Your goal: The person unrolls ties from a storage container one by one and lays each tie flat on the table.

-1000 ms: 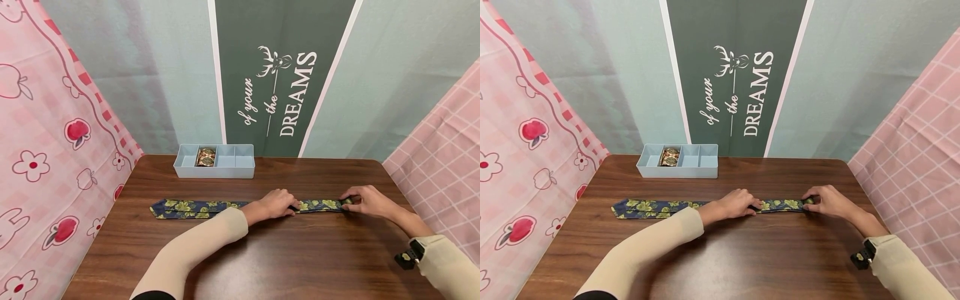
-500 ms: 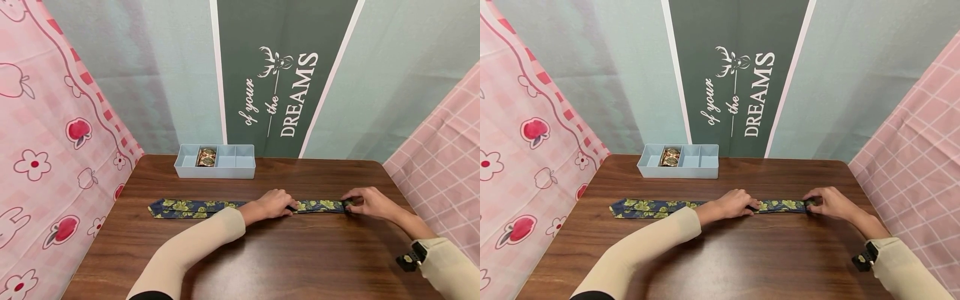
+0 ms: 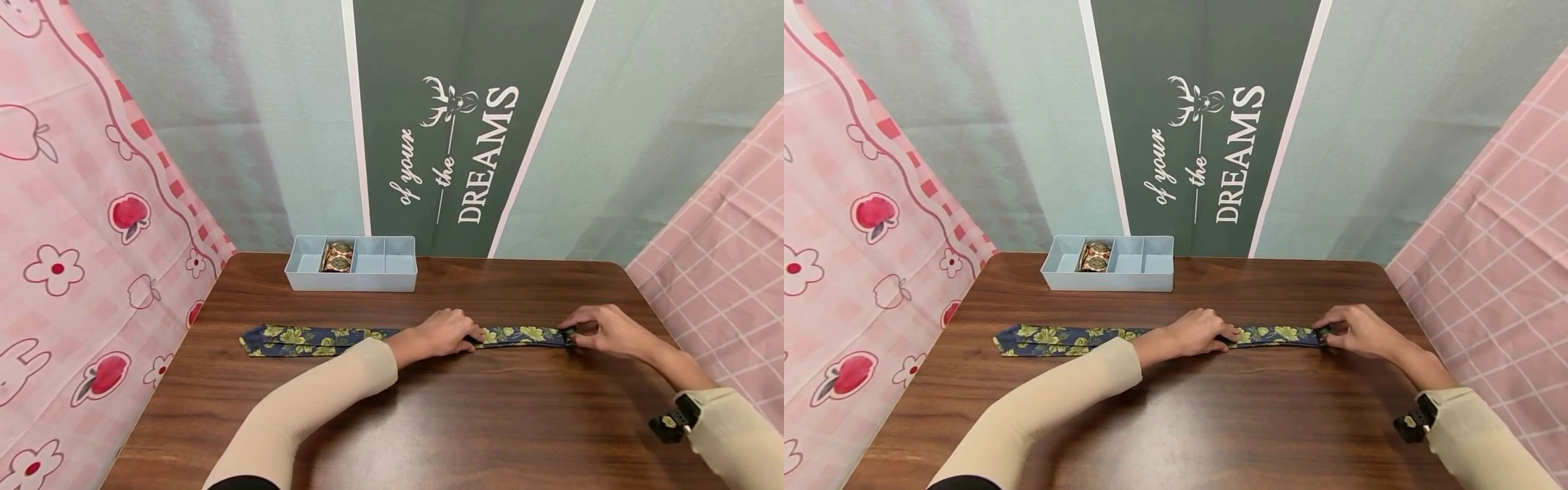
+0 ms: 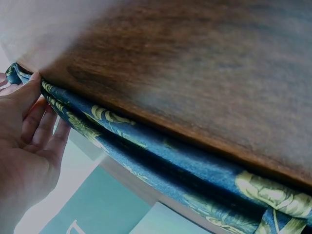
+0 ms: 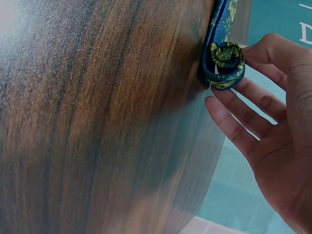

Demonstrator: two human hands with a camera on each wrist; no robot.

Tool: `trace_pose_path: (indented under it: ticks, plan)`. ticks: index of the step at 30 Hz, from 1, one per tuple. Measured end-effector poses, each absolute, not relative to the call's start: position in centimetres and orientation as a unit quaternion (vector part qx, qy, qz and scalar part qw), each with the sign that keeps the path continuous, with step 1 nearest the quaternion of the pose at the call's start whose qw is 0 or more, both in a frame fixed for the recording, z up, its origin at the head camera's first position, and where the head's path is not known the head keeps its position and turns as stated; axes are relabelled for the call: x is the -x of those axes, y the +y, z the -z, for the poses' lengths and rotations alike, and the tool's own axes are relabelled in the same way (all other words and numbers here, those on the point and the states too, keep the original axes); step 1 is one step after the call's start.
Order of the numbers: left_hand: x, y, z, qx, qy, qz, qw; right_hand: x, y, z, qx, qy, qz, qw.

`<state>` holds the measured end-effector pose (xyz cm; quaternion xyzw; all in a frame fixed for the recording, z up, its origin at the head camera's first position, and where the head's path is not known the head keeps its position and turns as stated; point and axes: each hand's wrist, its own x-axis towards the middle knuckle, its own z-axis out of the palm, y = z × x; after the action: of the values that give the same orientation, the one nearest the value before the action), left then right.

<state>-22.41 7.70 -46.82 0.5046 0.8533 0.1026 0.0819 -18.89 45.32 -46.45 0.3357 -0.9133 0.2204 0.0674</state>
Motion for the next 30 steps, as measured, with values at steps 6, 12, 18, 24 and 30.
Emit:
trace_pose_path:
  ticks: [6, 12, 18, 24, 30]
  plan:
    - [22.4, 7.5, 46.8, -0.502, 0.854, -0.107, 0.081, 18.7, 45.3, 46.2, -0.317, -0.921, -0.219, 0.065]
    - [22.3, 7.2, 46.7, -0.500, 0.856, -0.101, 0.079, 18.6, 45.3, 46.2, -0.282, -0.933, -0.218, 0.050]
    - [22.4, 6.8, 46.9, -0.500, 0.856, -0.103, 0.080, 18.6, 45.5, 46.2, -0.279, -0.932, -0.229, 0.037]
    - [22.5, 6.5, 47.0, -0.499, 0.855, -0.109, 0.087, 18.5, 45.7, 46.2, -0.313, -0.919, -0.233, 0.055]
    - [22.3, 6.2, 46.8, -0.501, 0.853, -0.115, 0.089, 18.4, 45.8, 46.3, -0.316, -0.918, -0.227, 0.075]
